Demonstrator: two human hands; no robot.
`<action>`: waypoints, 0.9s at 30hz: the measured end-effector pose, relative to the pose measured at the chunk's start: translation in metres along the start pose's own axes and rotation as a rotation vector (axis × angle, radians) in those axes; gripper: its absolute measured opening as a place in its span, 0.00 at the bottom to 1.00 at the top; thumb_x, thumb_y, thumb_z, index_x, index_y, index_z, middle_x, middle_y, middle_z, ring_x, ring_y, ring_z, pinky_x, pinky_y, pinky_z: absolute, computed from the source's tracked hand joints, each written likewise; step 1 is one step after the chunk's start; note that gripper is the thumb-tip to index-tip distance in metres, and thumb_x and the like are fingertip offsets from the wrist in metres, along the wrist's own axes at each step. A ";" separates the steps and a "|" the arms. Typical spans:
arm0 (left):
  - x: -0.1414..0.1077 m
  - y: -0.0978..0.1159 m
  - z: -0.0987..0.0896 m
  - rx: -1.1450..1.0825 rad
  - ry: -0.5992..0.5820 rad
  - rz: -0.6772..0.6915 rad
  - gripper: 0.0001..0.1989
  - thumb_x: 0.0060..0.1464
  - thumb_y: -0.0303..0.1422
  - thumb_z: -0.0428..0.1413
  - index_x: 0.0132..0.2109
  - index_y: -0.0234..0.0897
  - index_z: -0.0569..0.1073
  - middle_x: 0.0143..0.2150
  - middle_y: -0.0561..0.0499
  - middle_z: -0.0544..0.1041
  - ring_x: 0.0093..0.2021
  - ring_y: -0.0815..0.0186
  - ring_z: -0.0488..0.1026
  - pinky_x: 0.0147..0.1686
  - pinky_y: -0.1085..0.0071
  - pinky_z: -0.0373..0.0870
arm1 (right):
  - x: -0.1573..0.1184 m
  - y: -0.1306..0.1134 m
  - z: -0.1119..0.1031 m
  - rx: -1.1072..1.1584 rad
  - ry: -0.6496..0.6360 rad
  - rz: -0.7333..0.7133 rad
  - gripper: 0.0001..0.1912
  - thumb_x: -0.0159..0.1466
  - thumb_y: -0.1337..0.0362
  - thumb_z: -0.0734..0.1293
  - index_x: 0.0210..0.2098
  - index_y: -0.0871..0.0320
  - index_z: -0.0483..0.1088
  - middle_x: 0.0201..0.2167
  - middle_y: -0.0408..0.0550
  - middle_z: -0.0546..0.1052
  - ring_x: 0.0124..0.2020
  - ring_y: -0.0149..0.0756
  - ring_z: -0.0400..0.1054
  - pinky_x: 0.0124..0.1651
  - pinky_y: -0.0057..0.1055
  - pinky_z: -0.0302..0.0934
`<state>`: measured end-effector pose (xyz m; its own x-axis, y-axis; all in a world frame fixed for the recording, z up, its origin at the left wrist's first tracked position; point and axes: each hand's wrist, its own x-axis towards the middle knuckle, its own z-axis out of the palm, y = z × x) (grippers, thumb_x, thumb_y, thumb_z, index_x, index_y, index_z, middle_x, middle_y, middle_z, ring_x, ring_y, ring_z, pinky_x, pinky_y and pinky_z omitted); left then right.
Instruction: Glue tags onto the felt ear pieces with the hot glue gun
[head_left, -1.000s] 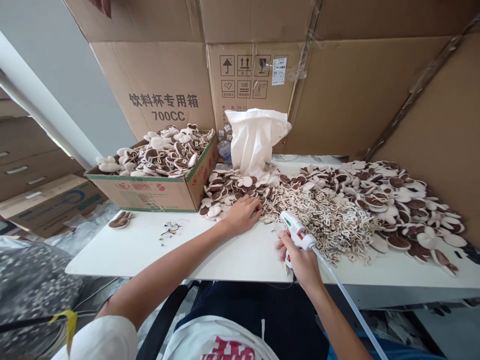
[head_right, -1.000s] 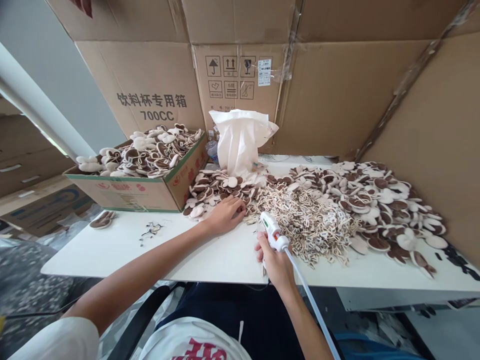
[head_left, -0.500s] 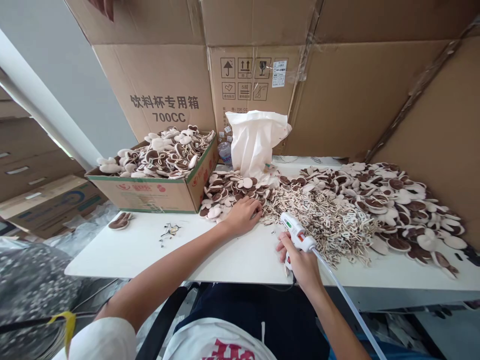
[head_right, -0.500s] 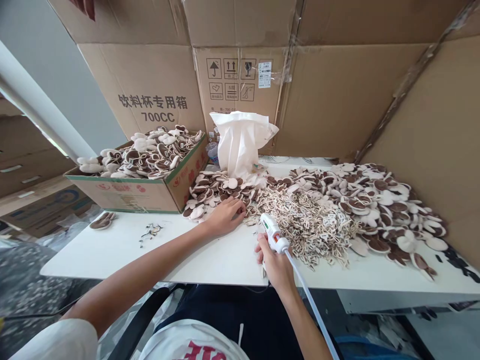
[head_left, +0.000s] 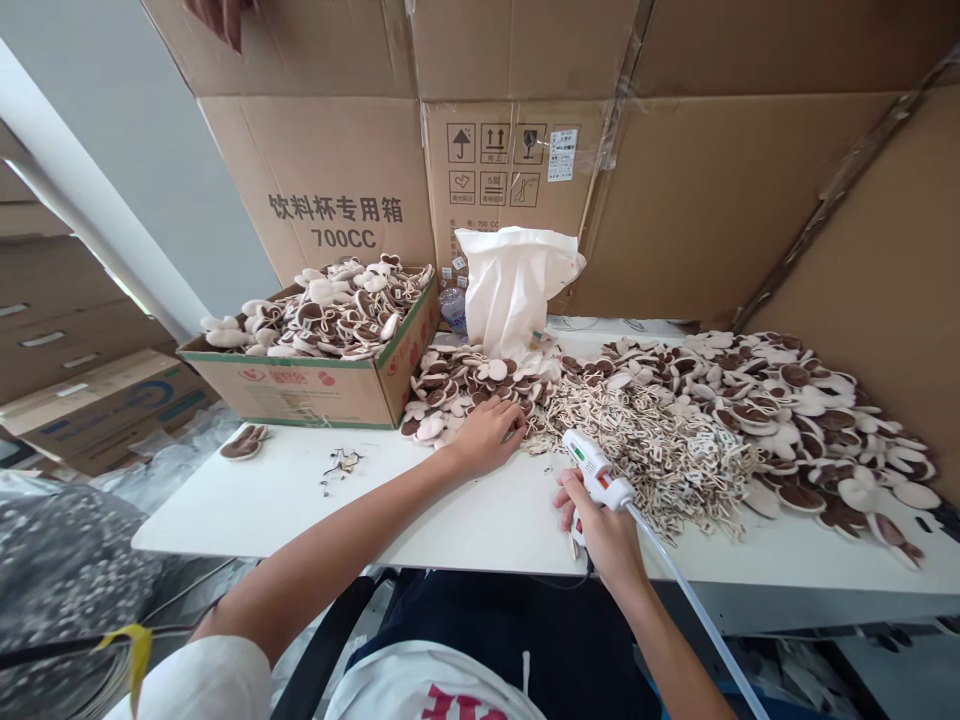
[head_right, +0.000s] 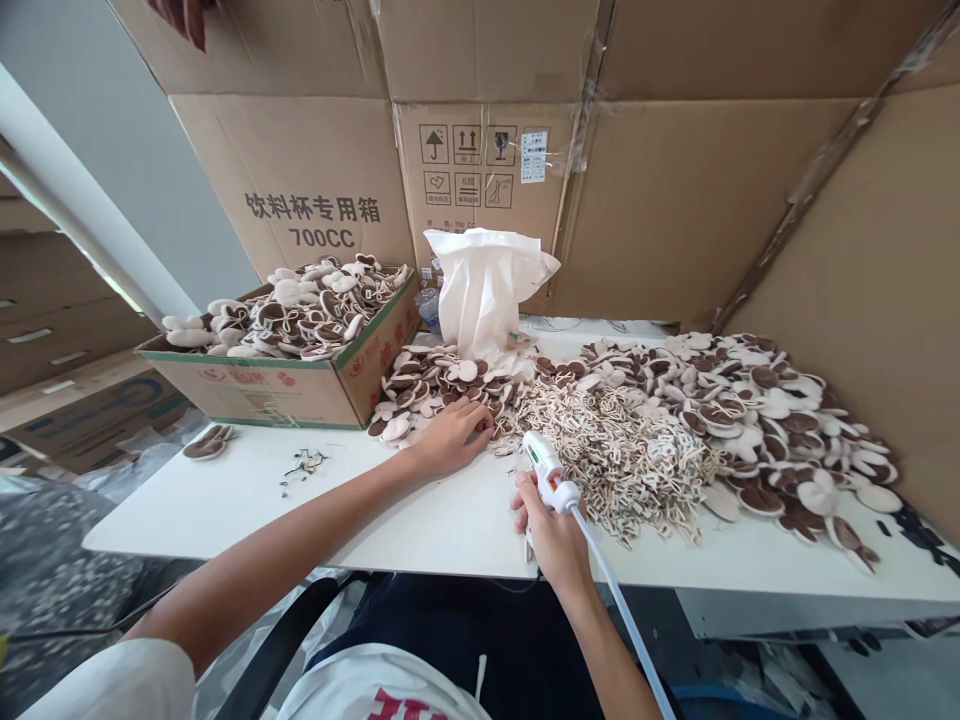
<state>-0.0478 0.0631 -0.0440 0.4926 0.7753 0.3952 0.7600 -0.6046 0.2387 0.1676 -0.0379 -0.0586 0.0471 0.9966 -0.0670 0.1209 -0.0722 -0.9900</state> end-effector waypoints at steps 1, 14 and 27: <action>0.000 0.000 0.000 0.001 0.002 -0.001 0.03 0.68 0.33 0.53 0.44 0.40 0.70 0.42 0.48 0.77 0.45 0.58 0.71 0.48 0.62 0.67 | 0.000 0.001 0.000 -0.006 -0.001 0.001 0.22 0.67 0.41 0.67 0.36 0.55 0.74 0.25 0.43 0.77 0.22 0.34 0.69 0.27 0.31 0.63; 0.000 0.001 -0.001 0.005 -0.001 0.005 0.03 0.68 0.32 0.52 0.43 0.40 0.70 0.42 0.48 0.77 0.44 0.58 0.70 0.48 0.63 0.67 | -0.001 -0.003 0.002 0.008 0.012 0.016 0.22 0.66 0.42 0.67 0.37 0.56 0.73 0.26 0.44 0.78 0.22 0.33 0.69 0.26 0.30 0.62; 0.000 -0.001 0.001 -0.004 0.009 0.005 0.03 0.68 0.32 0.53 0.43 0.40 0.70 0.42 0.48 0.77 0.44 0.58 0.70 0.47 0.63 0.67 | 0.001 0.000 0.001 -0.001 0.006 -0.006 0.21 0.67 0.43 0.67 0.37 0.56 0.73 0.26 0.44 0.78 0.22 0.32 0.69 0.27 0.30 0.63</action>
<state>-0.0477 0.0637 -0.0448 0.4928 0.7703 0.4046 0.7557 -0.6094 0.2398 0.1664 -0.0371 -0.0592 0.0523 0.9968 -0.0599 0.1223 -0.0659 -0.9903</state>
